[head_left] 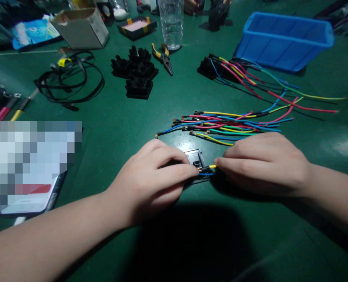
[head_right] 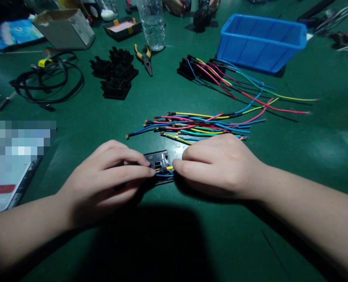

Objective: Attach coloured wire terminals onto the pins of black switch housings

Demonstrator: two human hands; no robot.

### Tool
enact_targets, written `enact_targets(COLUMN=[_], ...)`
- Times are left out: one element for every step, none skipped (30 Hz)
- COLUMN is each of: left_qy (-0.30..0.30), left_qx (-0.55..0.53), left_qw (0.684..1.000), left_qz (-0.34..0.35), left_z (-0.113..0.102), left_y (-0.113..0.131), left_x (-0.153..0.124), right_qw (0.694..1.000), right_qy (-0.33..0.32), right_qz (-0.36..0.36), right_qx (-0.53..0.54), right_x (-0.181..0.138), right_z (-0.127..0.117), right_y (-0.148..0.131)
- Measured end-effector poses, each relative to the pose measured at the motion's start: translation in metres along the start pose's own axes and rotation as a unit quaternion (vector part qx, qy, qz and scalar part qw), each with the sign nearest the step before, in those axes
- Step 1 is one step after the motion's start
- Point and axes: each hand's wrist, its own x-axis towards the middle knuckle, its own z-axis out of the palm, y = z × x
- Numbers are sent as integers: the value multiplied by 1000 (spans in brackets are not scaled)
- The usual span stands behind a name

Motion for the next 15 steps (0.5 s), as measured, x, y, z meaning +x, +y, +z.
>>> enact_targets(left_qy=[-1, -2, -2, -2, -2, -3, -3, -3, -2, -1, 0, 1, 2, 3, 3], left_qx=[-1, -2, -2, -2, -2, -2, -2, -2, -3, -4, -4, -4, -4, -3, -3], left_qw=[1000, 1000, 1000, 1000, 1000, 1000, 1000, 1000, 1000, 1000, 1000, 1000, 1000, 1000, 1000], left_qz=[-1, -1, -2, -3, -3, -3, -3, -3, -3, -3, -3, -3, -3, -3, -2], left_z=[0, 0, 0, 0, 0, 0, 0, 0, 0, 0, 1, 1, 1, 1, 1], left_y=[0, 0, 0, -1, -1, -1, -1, -1, -1, -1, -1, -1, -1, -1, -1], left_x=[0, 0, -1, -1, -1, -1, -1, -1, -1, -1, -1, -1, -1, 0, 0], right_qw=[1000, 1000, 1000, 1000, 1000, 1000, 1000, 1000, 1000, 1000, 1000, 1000, 1000, 1000, 1000], right_qy=[-2, -5, -8, -9, -10, -10, -9, -9, -7, -5, -4, -4, -3, -2, -2], right_qz=[2, 4, 5, 4, 3, 1, 0, -1, -2, -2, -3, -3, -3, -3, -3], right_qx=[-1, 0, 0, 1, 2, 4, 5, 6, 6, 4, 4, 3, 2, 2, 3], right_x=[0, -1, -1, -1, 0, 0, 0, 1, 1, 1, 1, 1, 1, 0, 0], right_z=[0, 0, 0, 0, 0, 0, 0, 0, 0, 1, 0, 0, 0, 0, 0], right_y=[0, 0, 0, 0, 0, 0, 0, 0, 0, 0, 0, 0, 0, 0, 0])
